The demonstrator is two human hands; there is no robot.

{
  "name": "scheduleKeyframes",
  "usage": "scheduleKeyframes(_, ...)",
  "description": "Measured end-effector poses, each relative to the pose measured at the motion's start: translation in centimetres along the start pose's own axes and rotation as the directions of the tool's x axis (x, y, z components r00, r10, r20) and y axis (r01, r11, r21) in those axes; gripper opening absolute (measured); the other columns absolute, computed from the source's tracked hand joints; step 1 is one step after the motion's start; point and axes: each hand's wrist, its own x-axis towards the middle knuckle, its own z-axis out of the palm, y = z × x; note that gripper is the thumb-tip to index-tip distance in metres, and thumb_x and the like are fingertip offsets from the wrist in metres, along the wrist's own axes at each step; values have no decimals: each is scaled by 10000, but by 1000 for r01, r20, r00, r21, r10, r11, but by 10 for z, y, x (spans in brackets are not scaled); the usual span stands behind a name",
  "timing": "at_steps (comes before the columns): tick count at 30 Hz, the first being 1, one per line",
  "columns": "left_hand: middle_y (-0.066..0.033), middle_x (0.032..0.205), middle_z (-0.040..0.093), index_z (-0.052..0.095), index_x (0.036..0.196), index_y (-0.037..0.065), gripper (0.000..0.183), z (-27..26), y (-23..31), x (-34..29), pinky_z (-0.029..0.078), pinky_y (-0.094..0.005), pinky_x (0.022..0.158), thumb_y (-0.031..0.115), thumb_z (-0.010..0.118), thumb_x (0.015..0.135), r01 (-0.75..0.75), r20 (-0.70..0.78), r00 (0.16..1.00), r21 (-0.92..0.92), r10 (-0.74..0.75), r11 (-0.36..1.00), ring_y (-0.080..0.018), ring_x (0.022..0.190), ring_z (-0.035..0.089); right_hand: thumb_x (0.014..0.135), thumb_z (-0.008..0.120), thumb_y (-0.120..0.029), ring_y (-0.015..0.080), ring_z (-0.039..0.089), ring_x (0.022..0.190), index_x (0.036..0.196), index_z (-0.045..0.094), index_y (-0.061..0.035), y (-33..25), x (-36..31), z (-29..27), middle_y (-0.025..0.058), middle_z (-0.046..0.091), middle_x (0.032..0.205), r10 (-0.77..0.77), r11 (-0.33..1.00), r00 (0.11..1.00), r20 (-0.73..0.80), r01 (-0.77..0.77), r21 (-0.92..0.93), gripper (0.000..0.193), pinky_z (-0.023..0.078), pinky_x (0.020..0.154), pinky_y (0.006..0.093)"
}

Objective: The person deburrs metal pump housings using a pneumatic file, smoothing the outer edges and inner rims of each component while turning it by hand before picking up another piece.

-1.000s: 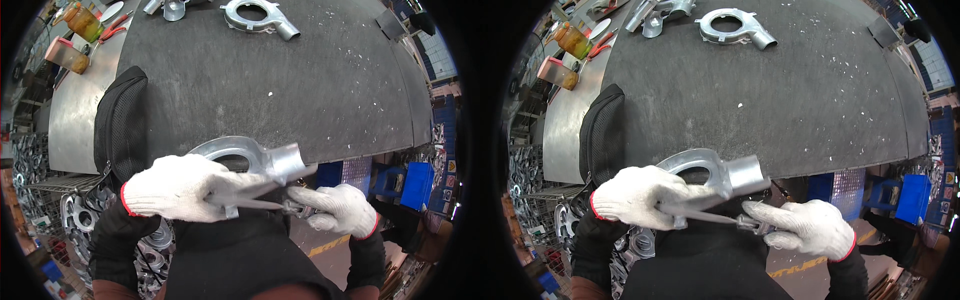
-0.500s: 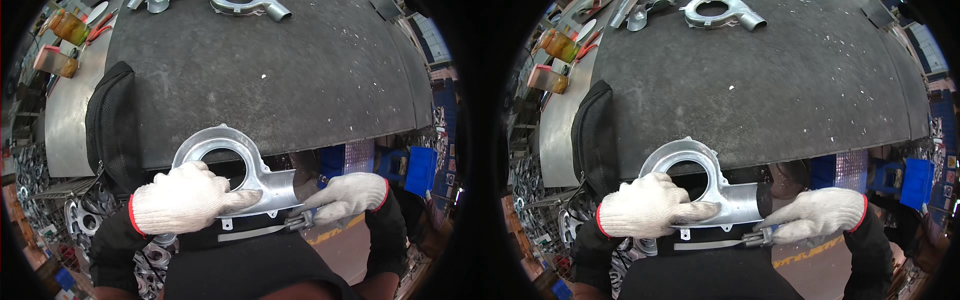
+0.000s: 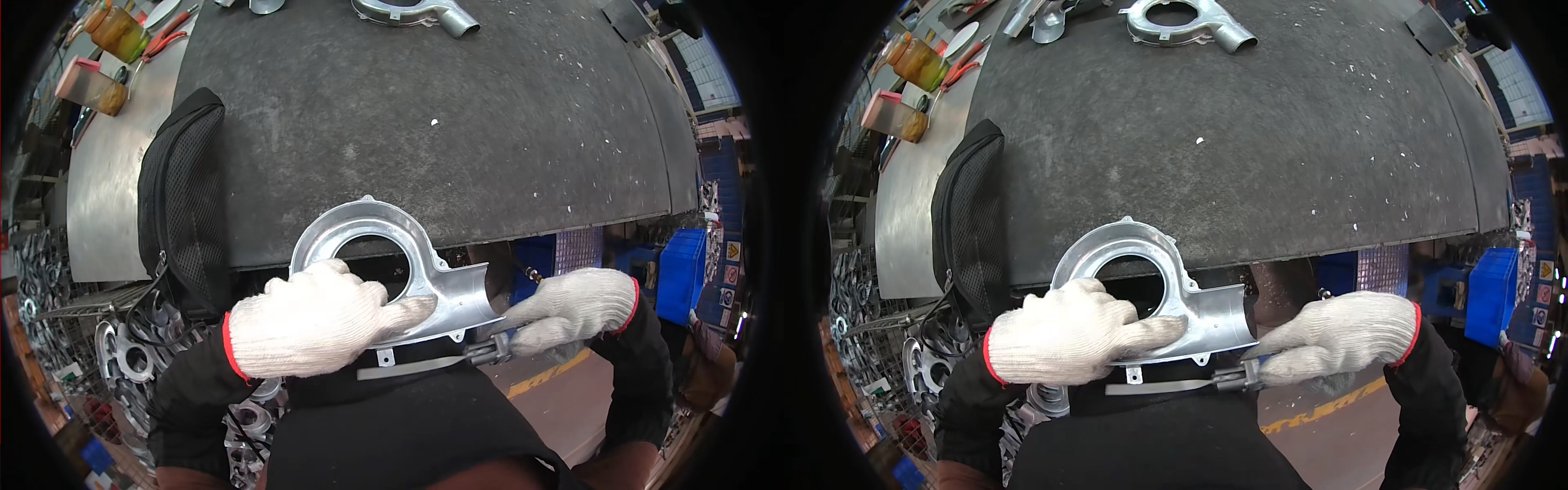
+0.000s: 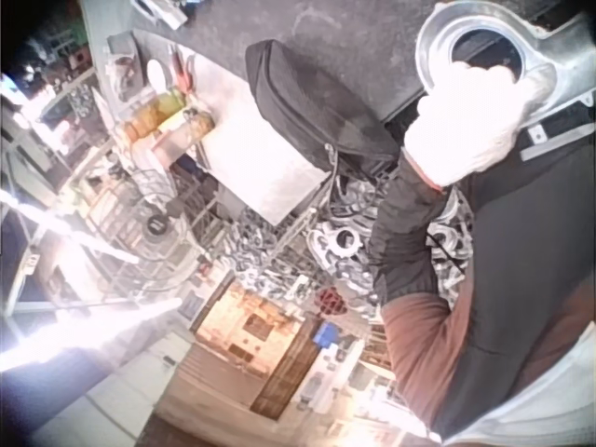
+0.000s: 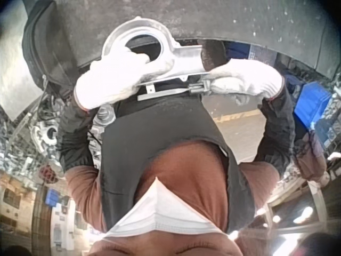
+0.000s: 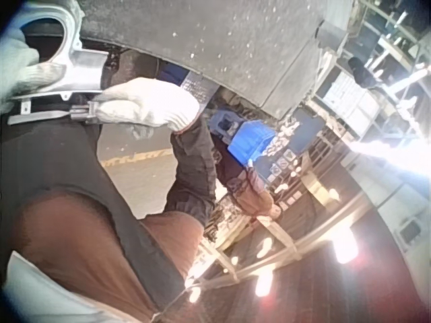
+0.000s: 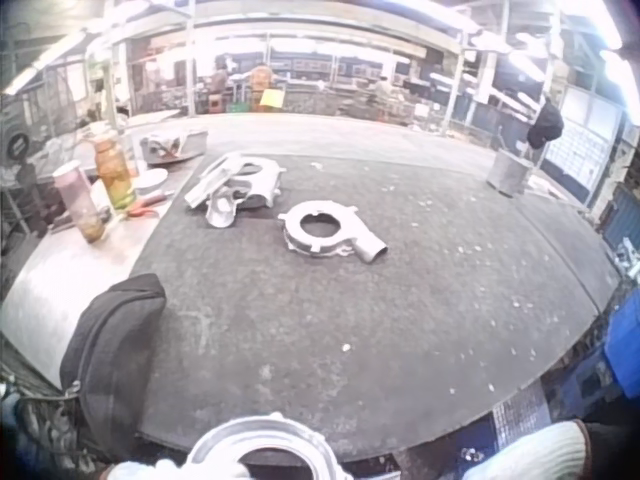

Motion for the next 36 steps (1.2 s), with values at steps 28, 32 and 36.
scheduleKeyframes(28,-64,846,750,763,1080,31,640,-34,18,-13,564,-320,797,302,1000,551,225,-302,784,-676,-542,702,-161,831,723,994,601,-533,311,719,710,1604,374,-302,0,12,93,114,704,831,-233,960,603,-763,269,-81,690,576,624,409)
scheduleKeyframes(32,-71,914,745,743,1022,13,581,-44,15,-10,540,-301,757,239,984,544,280,-106,843,-750,-527,600,-149,812,695,981,612,-547,300,714,688,1603,375,-314,-2,23,98,110,680,779,-235,963,576,-783,245,-108,706,570,601,405)
scheduleKeyframes(36,-48,913,726,734,1036,27,567,-39,15,-9,518,-288,740,224,960,554,311,-125,809,-738,-575,598,-137,787,667,967,648,-523,288,701,654,1583,414,-334,-10,30,100,94,663,748,-214,970,519,-828,214,-116,685,558,574,405)
